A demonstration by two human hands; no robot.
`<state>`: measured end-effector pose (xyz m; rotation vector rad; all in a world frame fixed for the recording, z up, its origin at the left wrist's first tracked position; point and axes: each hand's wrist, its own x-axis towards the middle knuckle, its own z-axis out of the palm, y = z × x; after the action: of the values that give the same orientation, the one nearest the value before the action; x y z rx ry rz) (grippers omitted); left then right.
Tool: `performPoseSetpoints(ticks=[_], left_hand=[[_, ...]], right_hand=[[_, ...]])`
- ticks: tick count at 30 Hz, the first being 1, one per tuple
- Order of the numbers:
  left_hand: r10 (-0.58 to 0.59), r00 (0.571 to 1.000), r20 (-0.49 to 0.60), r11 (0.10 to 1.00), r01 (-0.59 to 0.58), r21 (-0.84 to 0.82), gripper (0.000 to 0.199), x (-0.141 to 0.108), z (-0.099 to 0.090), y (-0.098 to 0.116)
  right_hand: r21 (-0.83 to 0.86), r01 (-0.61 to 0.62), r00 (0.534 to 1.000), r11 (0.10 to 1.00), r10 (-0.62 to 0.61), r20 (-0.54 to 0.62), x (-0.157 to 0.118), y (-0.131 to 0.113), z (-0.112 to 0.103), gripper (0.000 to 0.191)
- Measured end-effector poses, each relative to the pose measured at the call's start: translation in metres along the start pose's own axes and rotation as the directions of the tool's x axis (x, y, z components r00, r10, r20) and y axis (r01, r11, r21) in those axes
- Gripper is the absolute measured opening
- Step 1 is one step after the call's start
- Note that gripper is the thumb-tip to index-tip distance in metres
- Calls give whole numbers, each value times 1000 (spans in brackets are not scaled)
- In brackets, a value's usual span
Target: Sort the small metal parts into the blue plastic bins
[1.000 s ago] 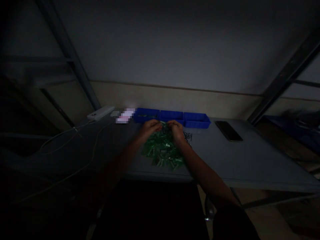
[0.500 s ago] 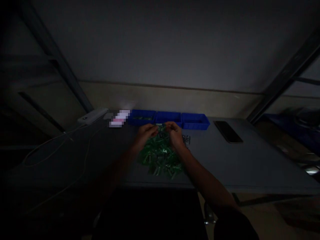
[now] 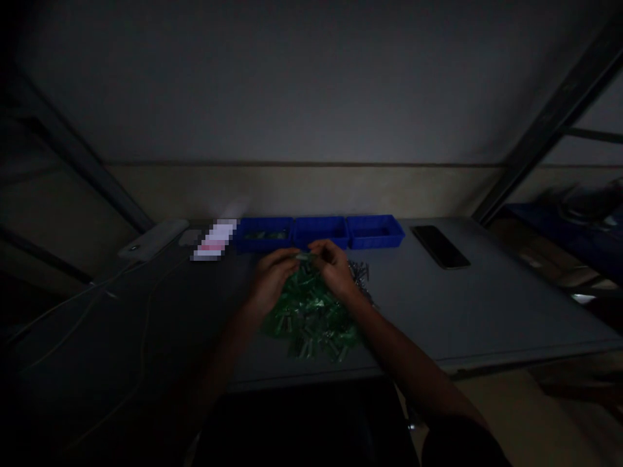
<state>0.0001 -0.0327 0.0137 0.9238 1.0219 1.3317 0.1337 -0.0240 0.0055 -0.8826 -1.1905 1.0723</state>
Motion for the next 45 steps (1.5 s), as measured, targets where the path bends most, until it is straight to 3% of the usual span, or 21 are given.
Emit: performPoseSetpoints(ticks=[3, 6, 15, 22, 26, 28, 32, 37, 40, 43, 45], left_hand=[[-5, 999, -47, 997, 2, -80, 21, 2, 4, -1], [29, 997, -67, 990, -37, -135, 19, 3, 8, -2], [200, 975, -96, 978, -193, 74, 32, 12, 2, -11], [52, 993, -108, 998, -48, 43, 36, 13, -6, 0], [30, 999, -22, 997, -28, 70, 32, 12, -6, -1], [130, 992, 2, 972, -127, 200, 31, 12, -4, -4], [377, 926, -24, 821, -322, 471, 21, 13, -2, -8], [265, 952, 151, 869, -304, 390, 15, 11, -1, -8], [282, 953, 108, 880, -302, 367, 15, 9, -2, -7], [300, 951, 79, 887, -308, 344, 13, 6, -2, -4], [309, 949, 61, 894, -312, 321, 12, 5, -2, -2]], right_hand=[[-228, 126, 992, 966, -121, 37, -2, -3, 2, 15], [-359, 151, 988, 921, -154, 19, -4, -3, 6, 16], [-131, -57, 998, 990, 54, -24, 0, -4, 7, 29], [-47, -192, 981, 980, 193, 23, -1, -4, 7, 29], [-76, -144, 987, 987, 149, 57, -3, 3, 7, 24], [-79, -92, 994, 993, 97, 50, -3, 6, 7, 21], [-52, -31, 997, 998, 27, -78, -1, 4, 8, 27], [40, 5, 989, 999, 1, -149, 2, -3, 12, 37], [39, -153, 985, 988, 155, -77, 1, -4, 9, 32], [83, -356, 935, 931, 353, 42, 1, -7, 4, 23], [154, -381, 924, 912, 373, 82, 0, -10, 2, 22]])
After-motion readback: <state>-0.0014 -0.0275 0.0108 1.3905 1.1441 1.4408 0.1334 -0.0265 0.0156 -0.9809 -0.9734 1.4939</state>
